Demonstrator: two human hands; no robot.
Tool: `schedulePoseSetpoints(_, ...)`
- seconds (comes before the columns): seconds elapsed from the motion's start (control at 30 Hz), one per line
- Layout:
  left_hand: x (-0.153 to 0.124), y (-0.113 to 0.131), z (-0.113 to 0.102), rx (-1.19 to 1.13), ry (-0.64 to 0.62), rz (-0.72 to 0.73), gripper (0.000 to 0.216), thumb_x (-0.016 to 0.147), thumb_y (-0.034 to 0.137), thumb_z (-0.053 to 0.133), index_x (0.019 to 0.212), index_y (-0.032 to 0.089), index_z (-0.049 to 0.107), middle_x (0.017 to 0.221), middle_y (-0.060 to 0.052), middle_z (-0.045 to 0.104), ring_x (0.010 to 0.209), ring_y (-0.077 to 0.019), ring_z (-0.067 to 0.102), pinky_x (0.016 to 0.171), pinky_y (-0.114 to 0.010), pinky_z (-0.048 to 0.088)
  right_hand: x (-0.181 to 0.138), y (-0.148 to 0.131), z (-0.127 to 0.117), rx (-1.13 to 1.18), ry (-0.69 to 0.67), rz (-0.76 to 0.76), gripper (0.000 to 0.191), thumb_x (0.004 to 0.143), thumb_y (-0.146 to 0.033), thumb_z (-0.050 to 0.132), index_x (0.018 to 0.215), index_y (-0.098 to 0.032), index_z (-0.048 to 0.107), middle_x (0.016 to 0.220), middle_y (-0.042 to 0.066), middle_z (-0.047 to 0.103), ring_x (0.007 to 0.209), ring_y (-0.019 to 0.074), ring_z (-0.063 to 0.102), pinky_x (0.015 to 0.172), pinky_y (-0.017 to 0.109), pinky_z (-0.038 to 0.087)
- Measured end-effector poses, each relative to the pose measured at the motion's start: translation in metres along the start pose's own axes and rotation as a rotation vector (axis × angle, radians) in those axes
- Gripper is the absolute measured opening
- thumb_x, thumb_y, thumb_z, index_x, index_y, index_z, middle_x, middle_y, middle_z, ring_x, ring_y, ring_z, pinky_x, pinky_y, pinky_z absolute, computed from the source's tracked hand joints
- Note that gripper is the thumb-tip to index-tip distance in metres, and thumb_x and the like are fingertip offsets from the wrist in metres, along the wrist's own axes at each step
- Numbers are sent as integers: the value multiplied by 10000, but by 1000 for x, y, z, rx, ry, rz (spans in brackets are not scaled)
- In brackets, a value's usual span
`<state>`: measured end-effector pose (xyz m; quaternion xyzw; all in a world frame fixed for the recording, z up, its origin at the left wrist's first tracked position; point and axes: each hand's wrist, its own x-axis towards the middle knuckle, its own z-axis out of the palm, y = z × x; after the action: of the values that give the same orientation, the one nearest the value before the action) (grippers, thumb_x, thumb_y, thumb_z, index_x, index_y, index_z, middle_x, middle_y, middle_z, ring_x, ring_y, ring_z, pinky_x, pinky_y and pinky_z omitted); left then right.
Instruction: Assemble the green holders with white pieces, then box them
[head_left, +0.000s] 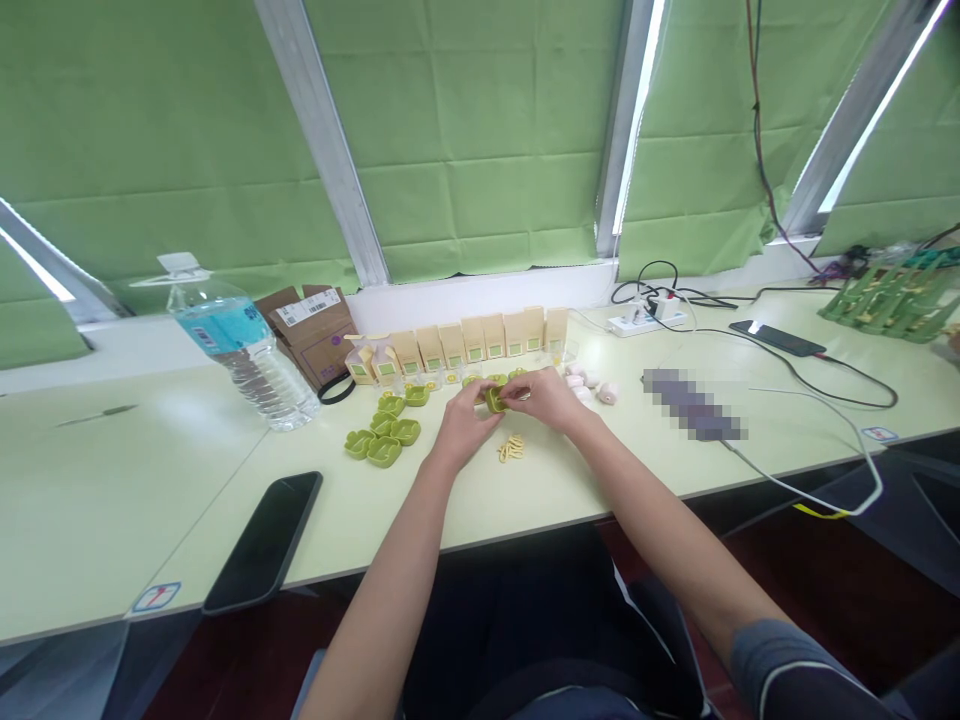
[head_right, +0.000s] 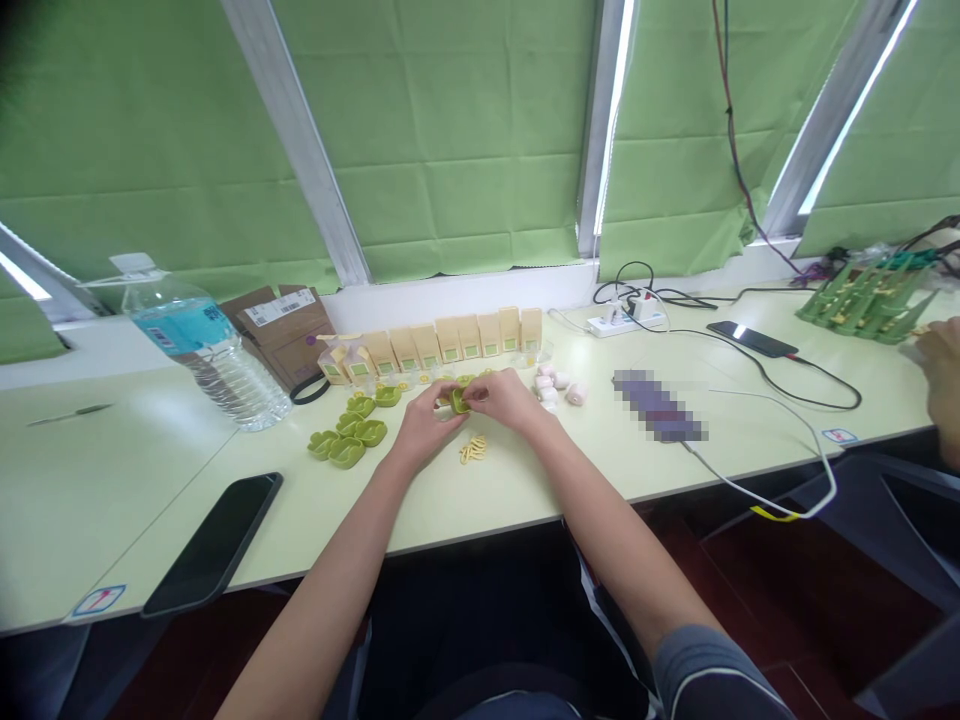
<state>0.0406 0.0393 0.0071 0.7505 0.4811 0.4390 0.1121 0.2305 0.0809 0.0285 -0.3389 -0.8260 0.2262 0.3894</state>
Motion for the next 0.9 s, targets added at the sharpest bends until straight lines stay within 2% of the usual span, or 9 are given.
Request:
schedulePoseSetpoints(0.4, 0, -3, -2, 2, 22, 77, 374, 770, 190, 744, 1133, 226, 661, 1102, -40, 722, 985, -192, 664, 916, -361, 523, -1, -1, -1, -12, -2, -8, 124, 798, -130, 748, 809, -229, 822, 767, 6, 779, 710, 161, 717, 713, 259, 537)
schedulePoseSetpoints(0.7, -1, -3, -3, -16, 10, 61, 383, 759, 231, 777, 1129, 228, 679, 1123, -42, 733, 1015, -210, 678, 945, -390, 529, -2, -1, -2, -24, -27, -45, 160, 813, -129, 716, 792, -247, 823, 768, -16, 785, 701, 149, 707, 707, 240, 510)
schedulePoseSetpoints(0.9, -2, -5, -2, -9, -9, 52, 424, 745, 259, 803, 1149, 237, 677, 1121, -40, 739, 1014, -220, 679, 935, -401, 538, -2, 0, -3, -32, -55, -32, 176, 791, -113, 717, 783, -250, 828, 734, -25, 776, 655, 138, 676, 649, 237, 469)
